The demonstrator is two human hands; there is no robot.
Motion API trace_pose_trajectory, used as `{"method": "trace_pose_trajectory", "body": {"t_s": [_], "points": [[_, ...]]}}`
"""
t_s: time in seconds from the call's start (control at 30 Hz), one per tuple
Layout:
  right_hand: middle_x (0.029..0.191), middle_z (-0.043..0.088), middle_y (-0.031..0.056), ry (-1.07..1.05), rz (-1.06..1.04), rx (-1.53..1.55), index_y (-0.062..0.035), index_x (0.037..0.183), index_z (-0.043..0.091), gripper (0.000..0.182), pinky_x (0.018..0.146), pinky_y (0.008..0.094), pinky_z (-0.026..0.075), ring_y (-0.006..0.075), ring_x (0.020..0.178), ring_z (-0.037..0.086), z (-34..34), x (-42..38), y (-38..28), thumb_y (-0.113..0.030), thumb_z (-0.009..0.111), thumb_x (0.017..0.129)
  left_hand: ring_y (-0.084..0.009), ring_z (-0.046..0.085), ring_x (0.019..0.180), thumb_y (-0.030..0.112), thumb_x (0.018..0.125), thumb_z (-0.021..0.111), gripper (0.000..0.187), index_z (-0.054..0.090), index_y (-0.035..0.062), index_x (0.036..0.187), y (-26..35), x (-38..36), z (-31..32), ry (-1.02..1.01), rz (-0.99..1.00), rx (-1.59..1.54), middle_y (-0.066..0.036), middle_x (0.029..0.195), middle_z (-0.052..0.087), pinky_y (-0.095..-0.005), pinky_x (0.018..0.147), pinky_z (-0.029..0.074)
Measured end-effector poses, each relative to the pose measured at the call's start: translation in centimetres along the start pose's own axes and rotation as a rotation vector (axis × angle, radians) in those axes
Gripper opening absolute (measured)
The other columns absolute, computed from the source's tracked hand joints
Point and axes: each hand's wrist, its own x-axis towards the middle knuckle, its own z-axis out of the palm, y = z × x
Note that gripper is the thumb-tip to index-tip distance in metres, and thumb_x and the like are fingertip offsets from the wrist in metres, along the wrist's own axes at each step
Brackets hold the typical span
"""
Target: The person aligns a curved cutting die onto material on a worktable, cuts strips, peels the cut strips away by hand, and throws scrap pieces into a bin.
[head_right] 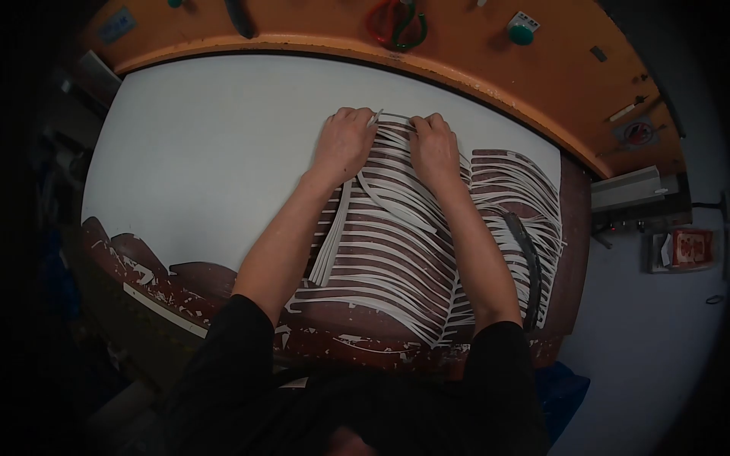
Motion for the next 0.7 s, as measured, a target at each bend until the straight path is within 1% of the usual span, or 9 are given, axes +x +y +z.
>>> {"method": "trace_pose_trajectory", "body": {"t_s": [0.07,0.17,0.27,0.37,0.47,0.57,0.67,0.7], "points": [[0.105,0.063,0.0147,0.027,-0.023,0.013,-0.0027,0.108,0.071,0.019,0.090,0.0451,0.049,0.0347,0.101,0.062,-0.3,0.1,0.0,-0.011,0.066,0.092,-0.0373,0.061,0.102,0.013,0.097,0.060,0.018,0.064,0.0004,0.109,0.1,0.0,0.1,0.009,0.003,-0.001,-0.017,0.103,0.070,-0.0479,0.090,0.048],[0.106,0.064,0.0142,-0.011,-0.033,0.017,-0.0033,0.108,0.073,0.019,0.090,0.0449,0.050,0.0343,0.100,0.063,-0.6,0.3,0.0,-0.012,0.067,0.092,-0.0373,0.061,0.101,0.014,0.098,0.059,0.019,0.065,0.0002,0.110,0.0,0.0,0.2,0.003,-0.024,-0.021,-0.017,0.104,0.070,-0.0479,0.091,0.047],[0.105,0.065,0.0144,-0.062,0.015,0.031,-0.0047,0.108,0.073,0.020,0.089,0.0441,0.051,0.0341,0.098,0.065,-0.7,0.9,0.1,-0.014,0.069,0.092,-0.0329,0.061,0.101,0.014,0.097,0.058,0.018,0.066,0.0016,0.109,-0.1,-0.1,0.4,0.022,-0.050,-0.021,-0.014,0.103,0.071,-0.0448,0.094,0.046],[0.104,0.065,0.0142,-0.082,-0.010,0.088,-0.0054,0.106,0.074,0.018,0.088,0.0439,0.053,0.0343,0.097,0.066,-0.7,1.9,-0.2,-0.015,0.070,0.091,-0.0376,0.060,0.100,0.014,0.098,0.059,0.021,0.066,-0.0001,0.112,-0.1,0.0,0.3,0.009,-0.056,-0.033,-0.017,0.106,0.070,-0.0484,0.092,0.047],[0.103,0.065,0.0137,-0.122,-0.044,0.147,-0.0044,0.103,0.074,0.017,0.088,0.0429,0.053,0.0341,0.099,0.066,-0.3,3.0,-0.5,-0.016,0.072,0.090,-0.0394,0.060,0.101,0.015,0.098,0.059,0.022,0.067,0.0000,0.113,0.0,-0.1,0.2,0.005,-0.071,-0.046,-0.019,0.105,0.070,-0.0490,0.091,0.047],[0.100,0.066,0.0127,-0.136,-0.012,0.138,-0.0042,0.101,0.074,0.016,0.087,0.0423,0.053,0.0347,0.097,0.066,-0.8,3.1,-1.0,-0.015,0.073,0.089,-0.0351,0.062,0.098,0.019,0.102,0.056,0.021,0.066,0.0004,0.105,-0.2,-0.1,0.1,0.064,-0.092,-0.123,-0.016,0.098,0.070,-0.0459,0.090,0.048],[0.095,0.068,0.0100,0.053,-0.077,0.176,-0.0035,0.098,0.073,0.014,0.079,0.0377,0.053,0.0270,0.087,0.067,-3.7,2.4,-2.4,-0.016,0.073,0.091,-0.0308,0.065,0.100,0.023,0.107,0.050,0.030,0.065,-0.0012,0.100,-0.5,0.0,-1.5,0.197,-0.318,-0.645,-0.014,0.100,0.069,-0.0432,0.089,0.050],[0.094,0.069,0.0083,0.081,0.045,0.321,-0.0030,0.098,0.072,0.015,0.076,0.0351,0.052,0.0231,0.084,0.066,-5.7,2.0,-3.7,-0.016,0.073,0.092,-0.0274,0.067,0.105,0.029,0.111,0.043,0.036,0.061,-0.0020,0.105,0.0,0.1,-2.6,0.290,-0.308,-0.766,-0.015,0.108,0.067,-0.0417,0.091,0.053]]}}
